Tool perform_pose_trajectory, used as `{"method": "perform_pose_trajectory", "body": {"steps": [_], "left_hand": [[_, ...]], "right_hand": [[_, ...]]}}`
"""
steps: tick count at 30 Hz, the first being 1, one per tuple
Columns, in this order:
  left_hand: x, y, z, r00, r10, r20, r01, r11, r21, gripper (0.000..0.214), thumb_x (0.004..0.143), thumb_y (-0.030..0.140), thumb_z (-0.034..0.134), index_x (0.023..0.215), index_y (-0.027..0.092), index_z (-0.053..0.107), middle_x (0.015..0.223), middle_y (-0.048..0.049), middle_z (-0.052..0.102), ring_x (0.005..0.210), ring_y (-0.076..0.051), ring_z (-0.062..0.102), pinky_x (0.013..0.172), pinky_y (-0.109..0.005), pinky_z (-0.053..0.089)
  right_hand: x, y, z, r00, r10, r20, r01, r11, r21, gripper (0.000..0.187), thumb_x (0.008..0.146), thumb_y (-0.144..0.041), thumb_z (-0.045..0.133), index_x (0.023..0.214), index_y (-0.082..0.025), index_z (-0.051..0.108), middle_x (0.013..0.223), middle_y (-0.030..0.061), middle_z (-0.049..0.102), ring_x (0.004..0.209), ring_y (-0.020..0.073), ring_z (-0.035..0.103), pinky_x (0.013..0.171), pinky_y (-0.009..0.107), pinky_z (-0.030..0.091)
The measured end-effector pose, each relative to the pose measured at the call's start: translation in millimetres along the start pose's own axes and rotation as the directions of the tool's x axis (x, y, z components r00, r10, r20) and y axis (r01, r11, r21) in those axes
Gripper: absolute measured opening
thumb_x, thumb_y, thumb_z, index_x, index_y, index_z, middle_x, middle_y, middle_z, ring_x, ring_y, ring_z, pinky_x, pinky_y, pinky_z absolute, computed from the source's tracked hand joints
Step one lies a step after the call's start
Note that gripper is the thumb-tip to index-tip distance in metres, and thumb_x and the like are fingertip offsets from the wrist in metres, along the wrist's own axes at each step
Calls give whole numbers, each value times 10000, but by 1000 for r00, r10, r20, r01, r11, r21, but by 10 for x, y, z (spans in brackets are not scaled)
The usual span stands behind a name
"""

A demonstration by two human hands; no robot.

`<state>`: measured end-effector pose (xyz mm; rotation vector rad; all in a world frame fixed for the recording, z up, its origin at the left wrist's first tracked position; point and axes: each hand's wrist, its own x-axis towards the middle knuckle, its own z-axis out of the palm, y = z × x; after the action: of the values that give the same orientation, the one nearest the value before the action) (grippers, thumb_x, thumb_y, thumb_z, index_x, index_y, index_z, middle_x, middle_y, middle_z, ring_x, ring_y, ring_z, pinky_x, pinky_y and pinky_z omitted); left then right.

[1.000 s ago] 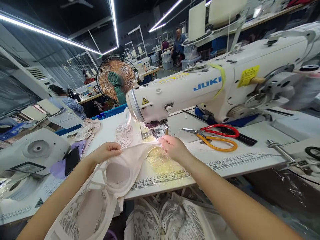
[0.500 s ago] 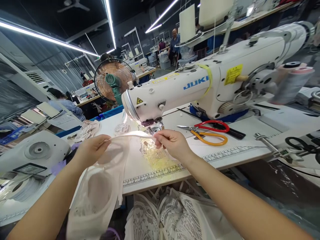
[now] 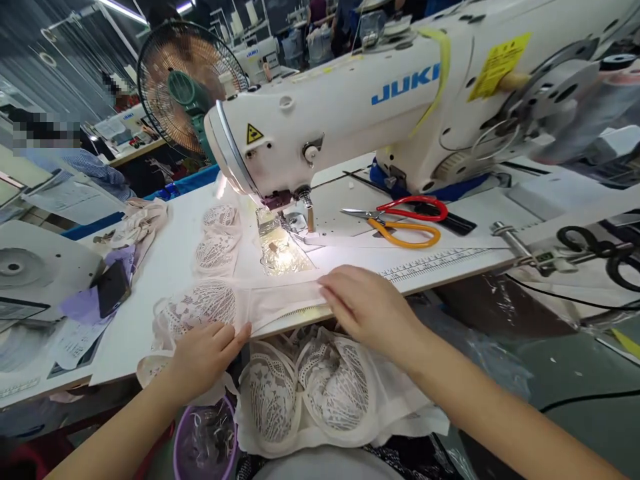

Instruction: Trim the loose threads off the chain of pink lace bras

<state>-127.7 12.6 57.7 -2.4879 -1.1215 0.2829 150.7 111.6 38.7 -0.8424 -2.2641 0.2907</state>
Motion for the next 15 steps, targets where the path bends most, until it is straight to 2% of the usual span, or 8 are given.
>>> {"method": "perform_pose_trajectory", "body": {"steps": [3,5,8,12,15], "left_hand": [[-45,18,13,994,-53,-98,48,997,-57,298,858,74,426,1110,117,579,785,-70,644,613,-178,573,488,-293,459],[-81,33,36,984,-85,-156,69,992,-103,286,879,93,426,1106,127,596,1040,-118,660,835,-220,612,665,-353,526],[-134,44,94,983,-94,-155,69,985,-160,313,879,88,437,1148,126,594,1231,-102,611,1118,-278,529,901,-418,489],[-174,29,155,991,-96,-92,74,973,-219,358,870,88,442,1201,128,573,1265,-98,598,1171,-289,510,915,-422,498],[-177,29,152,994,-97,-59,81,972,-222,379,871,96,444,1232,134,555,1296,-104,576,1196,-302,502,908,-439,507]], "right_hand": [[-93,-201,187,975,-201,97,205,978,-35,328,924,-245,422,1151,-83,596,1145,162,656,1056,270,600,854,415,512],[-204,-221,266,954,-229,191,245,967,-63,368,923,-302,442,1177,-82,591,1238,160,608,1158,320,539,916,504,473],[-300,-100,238,961,-127,244,150,986,-79,355,937,-325,404,1108,-108,626,1225,146,621,1181,313,527,951,537,443],[-119,104,133,957,40,288,-15,996,-85,382,950,-303,307,1131,-139,602,1206,137,634,1146,280,565,915,532,470],[102,169,154,949,68,307,-34,993,-114,332,926,-257,341,1066,-168,629,1192,115,647,1158,279,555,928,517,461]]}}
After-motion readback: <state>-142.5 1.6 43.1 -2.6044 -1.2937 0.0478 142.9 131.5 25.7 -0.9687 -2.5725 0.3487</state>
